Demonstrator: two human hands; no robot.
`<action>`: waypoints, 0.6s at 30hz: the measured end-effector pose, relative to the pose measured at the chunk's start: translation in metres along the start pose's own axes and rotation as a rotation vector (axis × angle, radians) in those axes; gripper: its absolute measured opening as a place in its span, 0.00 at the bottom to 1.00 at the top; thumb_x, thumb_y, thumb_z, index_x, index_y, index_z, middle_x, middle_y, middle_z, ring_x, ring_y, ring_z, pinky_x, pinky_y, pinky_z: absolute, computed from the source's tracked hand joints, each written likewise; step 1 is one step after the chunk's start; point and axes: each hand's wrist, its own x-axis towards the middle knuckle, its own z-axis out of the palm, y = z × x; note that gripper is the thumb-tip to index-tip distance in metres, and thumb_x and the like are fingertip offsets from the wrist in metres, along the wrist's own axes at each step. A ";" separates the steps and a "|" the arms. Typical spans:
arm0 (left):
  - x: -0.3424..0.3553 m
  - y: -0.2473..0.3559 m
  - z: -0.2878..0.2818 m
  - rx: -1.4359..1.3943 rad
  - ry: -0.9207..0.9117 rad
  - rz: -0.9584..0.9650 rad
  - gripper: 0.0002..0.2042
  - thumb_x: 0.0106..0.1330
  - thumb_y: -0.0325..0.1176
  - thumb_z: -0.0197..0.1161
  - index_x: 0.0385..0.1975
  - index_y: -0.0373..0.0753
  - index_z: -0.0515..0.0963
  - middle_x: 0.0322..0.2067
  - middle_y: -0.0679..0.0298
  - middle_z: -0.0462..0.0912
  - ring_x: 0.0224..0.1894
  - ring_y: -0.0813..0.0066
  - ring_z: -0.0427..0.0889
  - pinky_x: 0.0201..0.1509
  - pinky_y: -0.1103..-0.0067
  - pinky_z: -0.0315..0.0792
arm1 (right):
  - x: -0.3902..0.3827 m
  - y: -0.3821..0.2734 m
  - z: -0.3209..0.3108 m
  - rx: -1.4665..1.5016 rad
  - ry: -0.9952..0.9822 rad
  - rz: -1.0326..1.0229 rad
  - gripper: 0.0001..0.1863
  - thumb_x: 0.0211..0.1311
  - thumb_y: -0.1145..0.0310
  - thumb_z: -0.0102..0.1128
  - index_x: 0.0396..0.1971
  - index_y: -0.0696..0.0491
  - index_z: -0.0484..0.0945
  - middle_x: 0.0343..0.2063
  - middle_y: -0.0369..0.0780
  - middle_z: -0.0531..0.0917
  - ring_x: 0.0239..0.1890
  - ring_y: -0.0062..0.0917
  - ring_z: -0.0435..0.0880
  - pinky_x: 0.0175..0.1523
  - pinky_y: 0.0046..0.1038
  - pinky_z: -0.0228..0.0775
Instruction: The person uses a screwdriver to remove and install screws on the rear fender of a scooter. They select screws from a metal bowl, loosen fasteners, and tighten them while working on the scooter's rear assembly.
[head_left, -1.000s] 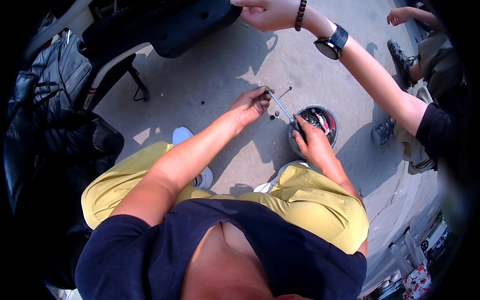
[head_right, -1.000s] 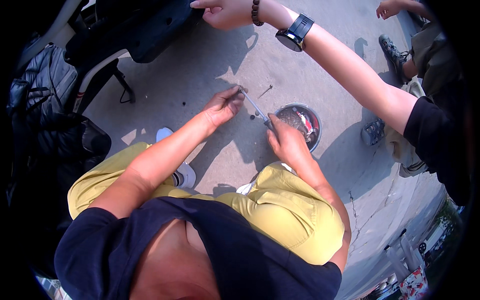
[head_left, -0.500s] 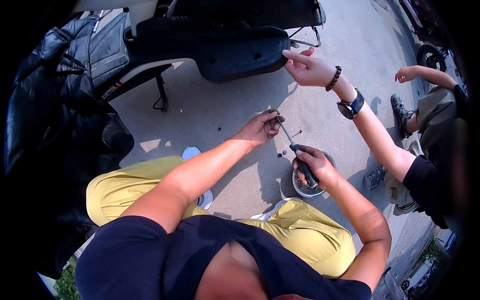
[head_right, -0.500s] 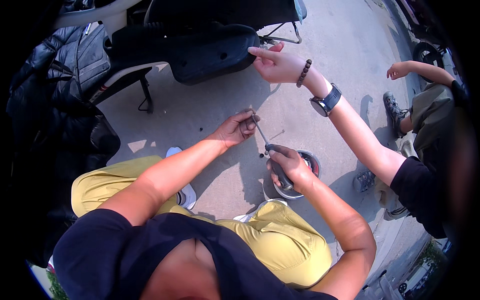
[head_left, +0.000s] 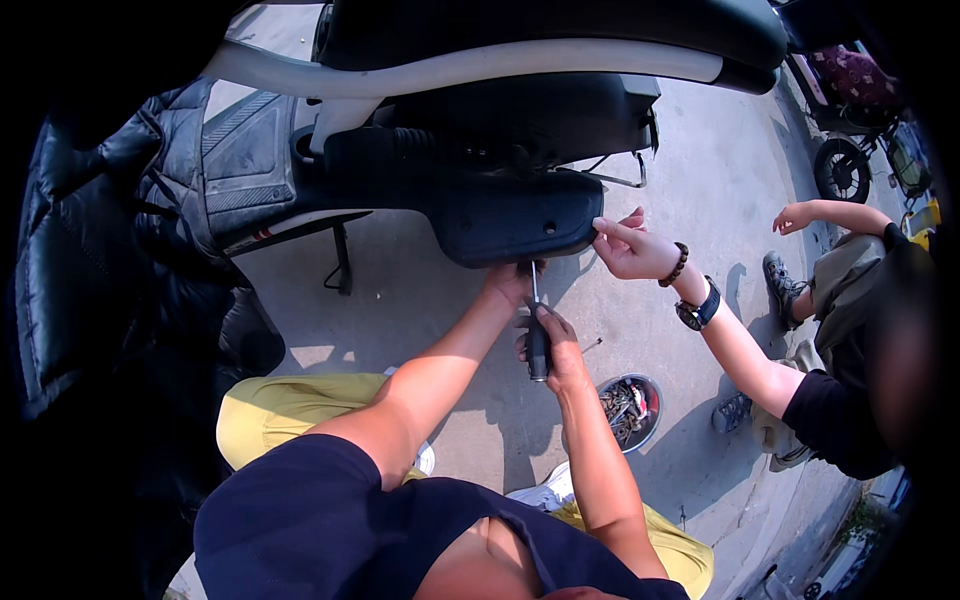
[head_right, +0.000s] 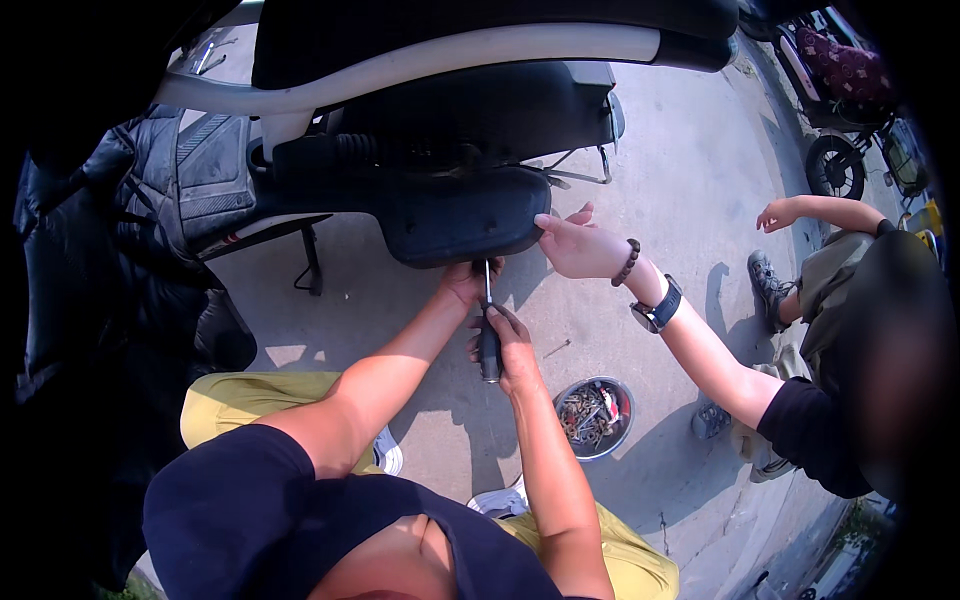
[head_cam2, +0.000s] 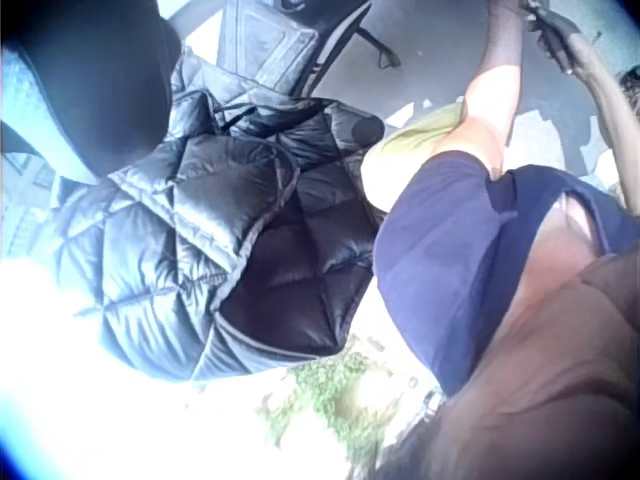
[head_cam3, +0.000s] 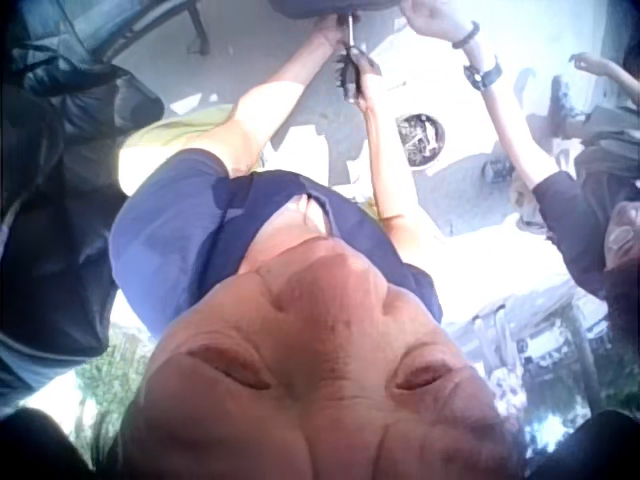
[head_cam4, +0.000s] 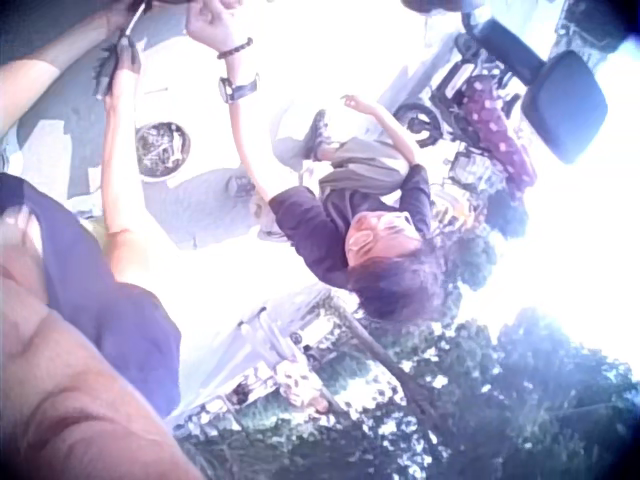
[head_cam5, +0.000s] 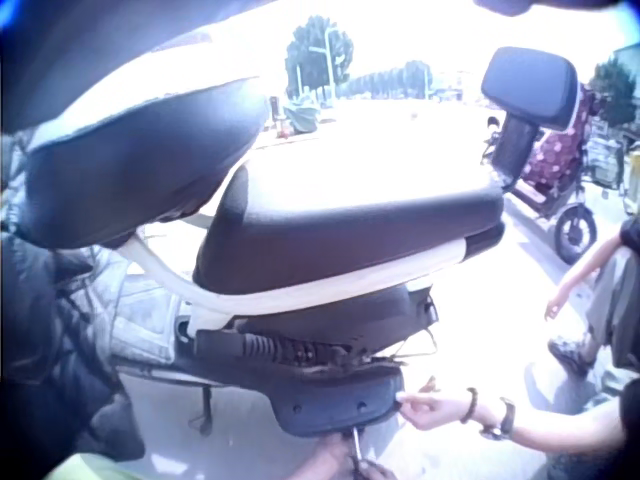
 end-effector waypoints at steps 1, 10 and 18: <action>0.005 -0.003 -0.006 -0.018 0.017 -0.022 0.14 0.52 0.29 0.70 0.37 0.34 0.76 0.33 0.58 0.81 0.32 0.65 0.81 0.36 0.72 0.79 | -0.006 0.007 0.004 0.005 0.024 0.004 0.24 0.65 0.62 0.51 0.58 0.57 0.64 0.34 0.44 0.79 0.23 0.25 0.80 0.23 0.22 0.75; 0.017 -0.026 0.059 -0.115 -0.081 -0.092 0.13 0.63 0.39 0.59 0.43 0.39 0.75 0.36 0.60 0.80 0.39 0.64 0.81 0.44 0.69 0.78 | -0.011 0.010 -0.008 -0.377 0.344 -0.403 0.24 0.59 0.73 0.60 0.56 0.55 0.67 0.29 0.35 0.78 0.18 0.12 0.70 0.20 0.14 0.61; 0.025 0.004 0.047 -0.119 -0.027 -0.004 0.13 0.64 0.39 0.58 0.42 0.38 0.75 0.36 0.59 0.80 0.39 0.63 0.81 0.44 0.68 0.77 | -0.003 -0.005 -0.002 -0.468 0.352 -0.484 0.22 0.59 0.71 0.62 0.54 0.55 0.71 0.30 0.34 0.78 0.21 0.12 0.71 0.25 0.15 0.64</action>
